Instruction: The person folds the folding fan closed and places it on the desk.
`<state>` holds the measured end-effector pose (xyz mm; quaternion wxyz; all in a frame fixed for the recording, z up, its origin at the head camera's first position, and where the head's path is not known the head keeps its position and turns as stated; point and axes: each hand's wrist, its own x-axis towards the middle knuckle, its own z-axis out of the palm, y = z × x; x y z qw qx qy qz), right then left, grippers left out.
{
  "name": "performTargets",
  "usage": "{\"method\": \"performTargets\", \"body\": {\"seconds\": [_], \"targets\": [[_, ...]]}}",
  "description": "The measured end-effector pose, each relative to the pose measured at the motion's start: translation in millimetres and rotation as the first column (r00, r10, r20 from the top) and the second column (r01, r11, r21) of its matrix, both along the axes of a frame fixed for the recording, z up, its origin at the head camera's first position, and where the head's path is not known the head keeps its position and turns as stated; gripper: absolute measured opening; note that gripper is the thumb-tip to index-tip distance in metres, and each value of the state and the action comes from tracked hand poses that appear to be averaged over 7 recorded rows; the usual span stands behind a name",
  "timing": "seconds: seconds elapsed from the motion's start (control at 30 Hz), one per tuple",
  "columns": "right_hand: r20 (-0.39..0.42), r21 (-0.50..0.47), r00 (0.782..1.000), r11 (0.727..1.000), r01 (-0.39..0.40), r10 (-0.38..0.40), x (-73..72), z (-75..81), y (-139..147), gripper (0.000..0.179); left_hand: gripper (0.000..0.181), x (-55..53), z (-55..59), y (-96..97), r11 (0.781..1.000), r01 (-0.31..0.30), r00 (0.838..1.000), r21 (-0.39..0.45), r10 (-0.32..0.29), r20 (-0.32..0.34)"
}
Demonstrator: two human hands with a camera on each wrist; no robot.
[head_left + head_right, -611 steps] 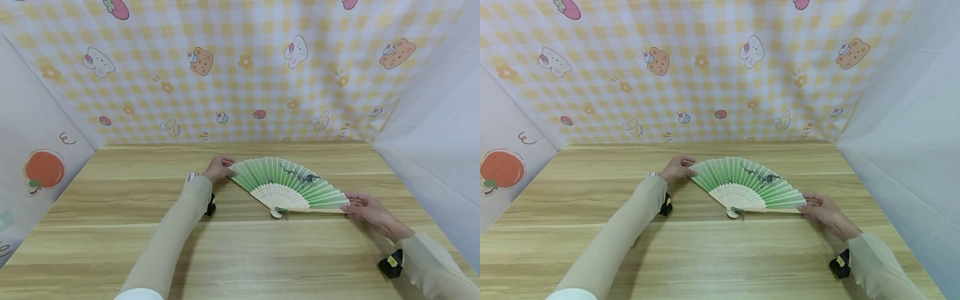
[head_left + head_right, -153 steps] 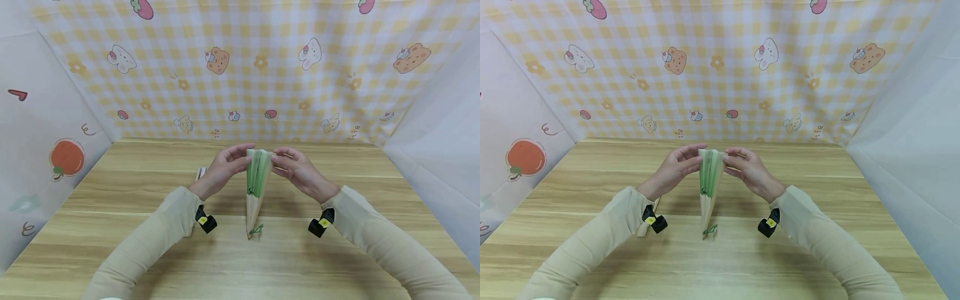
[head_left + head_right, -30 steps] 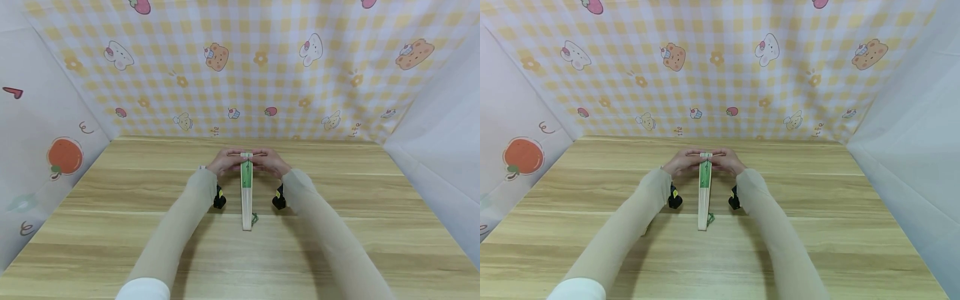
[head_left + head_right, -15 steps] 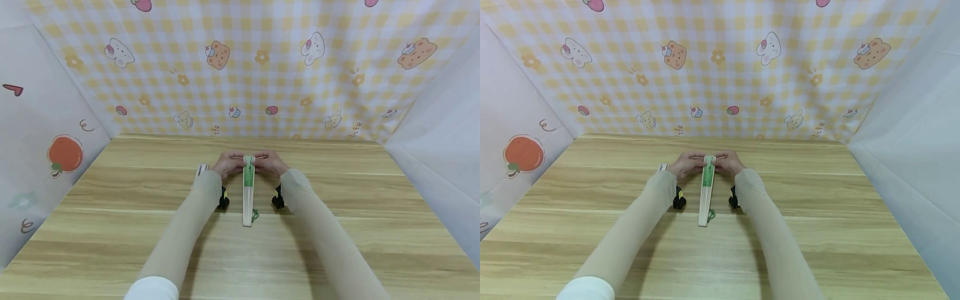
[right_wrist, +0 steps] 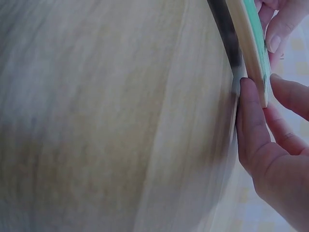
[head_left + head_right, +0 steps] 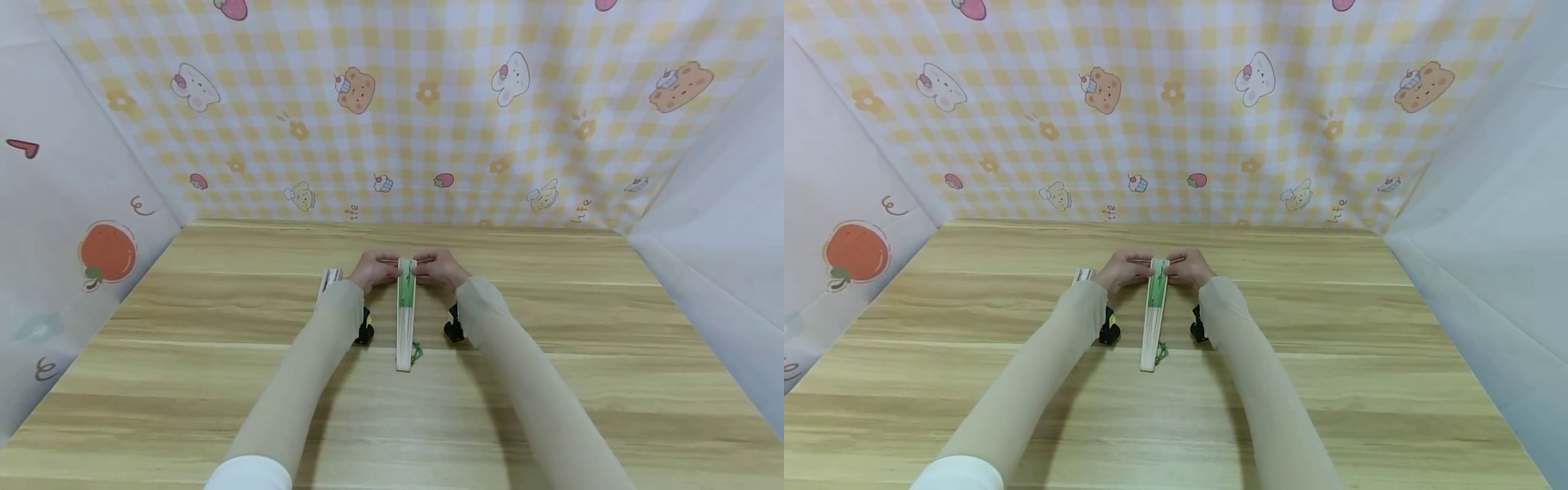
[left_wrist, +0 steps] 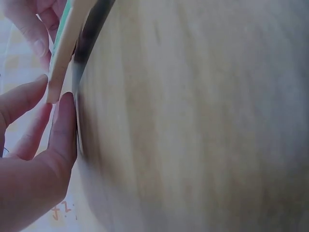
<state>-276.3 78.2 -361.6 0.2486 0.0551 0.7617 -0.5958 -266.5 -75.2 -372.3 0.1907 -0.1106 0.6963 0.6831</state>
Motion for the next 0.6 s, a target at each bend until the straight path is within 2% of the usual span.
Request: {"method": "performTargets", "body": {"seconds": [0.27, 0.5, 0.6], "targets": [[-0.019, 0.033, 1.0, 0.999, -0.021, 0.021, 2.9, 1.3, -1.4, 0.041, 0.043, 1.9, -0.9, -3.4, 0.999, 0.027, 1.0, -0.043, -0.027, 0.002], [-0.02, 0.023, 0.999, 0.999, -0.034, 0.034, 4.7, -1.3, 0.1, 0.044, 0.042, 3.5, -0.9, -6.5, 0.999, 0.032, 0.999, -0.015, -0.032, 0.005], [-0.04, 0.042, 0.997, 0.997, -0.065, 0.067, 7.8, 2.0, 2.3, 0.045, 0.041, 4.9, -0.8, -10.7, 0.999, 0.041, 0.999, -0.011, -0.041, 0.006]]}}
